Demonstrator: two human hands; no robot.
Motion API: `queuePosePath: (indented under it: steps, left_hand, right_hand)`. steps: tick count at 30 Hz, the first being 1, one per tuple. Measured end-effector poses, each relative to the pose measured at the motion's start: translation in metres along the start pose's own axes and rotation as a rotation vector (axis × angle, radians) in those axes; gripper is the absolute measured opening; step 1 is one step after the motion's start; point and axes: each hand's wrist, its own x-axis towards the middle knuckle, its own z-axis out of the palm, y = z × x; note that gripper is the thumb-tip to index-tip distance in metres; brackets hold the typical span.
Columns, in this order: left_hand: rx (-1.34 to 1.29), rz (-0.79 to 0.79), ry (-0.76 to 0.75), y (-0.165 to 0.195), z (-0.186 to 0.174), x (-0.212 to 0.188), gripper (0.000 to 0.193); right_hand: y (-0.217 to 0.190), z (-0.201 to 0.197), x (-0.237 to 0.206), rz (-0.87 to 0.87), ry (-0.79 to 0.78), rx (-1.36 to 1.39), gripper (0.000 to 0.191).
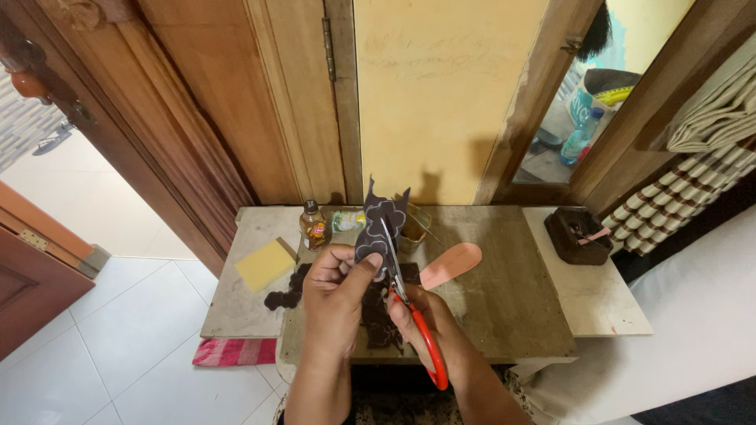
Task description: The person uses red-handled scissors to cut a dark brown sheet of material along a white outline, creating multiple connected flower-like shapes. They rotate the sheet and trim the edges, then separate the cut shapes and place them on the table.
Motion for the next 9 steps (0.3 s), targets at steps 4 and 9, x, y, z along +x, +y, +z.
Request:
queuePosePath:
  steps: [4, 9]
  left_hand:
    - [-0.138, -0.044, 0.034, -0.007, 0.004, -0.001, 0.009]
    - [-0.168, -0.081, 0.053, -0.01, 0.006, -0.003, 0.009]
  right_hand:
    - [0.006, 0.006, 0.003, 0.012, 0.06, 0.062, 0.049]
    - [0.017, 0.006, 0.001, 0.093, 0.089, 0.16, 0.051]
